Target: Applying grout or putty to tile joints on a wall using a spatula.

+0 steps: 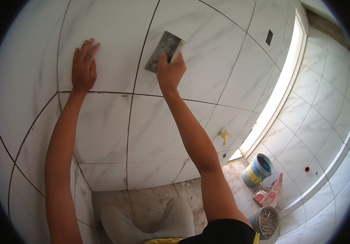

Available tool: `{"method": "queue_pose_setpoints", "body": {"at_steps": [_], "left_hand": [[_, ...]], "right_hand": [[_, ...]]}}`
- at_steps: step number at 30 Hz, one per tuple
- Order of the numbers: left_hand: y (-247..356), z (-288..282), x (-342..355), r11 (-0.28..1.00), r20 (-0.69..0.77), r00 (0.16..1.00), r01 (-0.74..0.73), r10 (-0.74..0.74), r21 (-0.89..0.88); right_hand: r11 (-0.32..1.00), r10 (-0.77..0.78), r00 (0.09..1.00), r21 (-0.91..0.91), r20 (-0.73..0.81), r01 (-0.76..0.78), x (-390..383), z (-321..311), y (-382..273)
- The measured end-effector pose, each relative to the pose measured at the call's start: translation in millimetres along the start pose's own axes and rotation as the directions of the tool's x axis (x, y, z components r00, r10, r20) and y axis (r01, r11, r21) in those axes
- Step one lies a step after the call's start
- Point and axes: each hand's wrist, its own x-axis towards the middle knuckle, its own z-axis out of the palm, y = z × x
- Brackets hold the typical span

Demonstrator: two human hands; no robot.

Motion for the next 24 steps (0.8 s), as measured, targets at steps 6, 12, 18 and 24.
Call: {"method": "queue_pose_setpoints", "body": {"at_steps": [6, 12, 18, 24], "left_hand": [[-5, -5, -7, 0.998, 0.008, 1.000, -0.010, 0.010, 0.061], [-2, -2, -3, 0.998, 0.014, 1.000, -0.004, 0.003, 0.065], [-3, -8, -7, 0.999, 0.005, 1.000, -0.001, 0.001, 0.036], [5, -5, -5, 0.998, -0.045, 0.998, 0.049, -0.051, -0.035]], "right_hand": [[0.989, -0.020, 0.993, -0.141, 0.114, 0.036, -21, 4, -15], [0.980, -0.047, 0.992, -0.188, 0.115, 0.068, -51, 4, 22], [0.996, -0.085, 0.994, 0.003, 0.068, 0.085, 11, 5, -9], [0.984, -0.121, 0.989, -0.122, 0.086, 0.131, 103, 37, -52]]}}
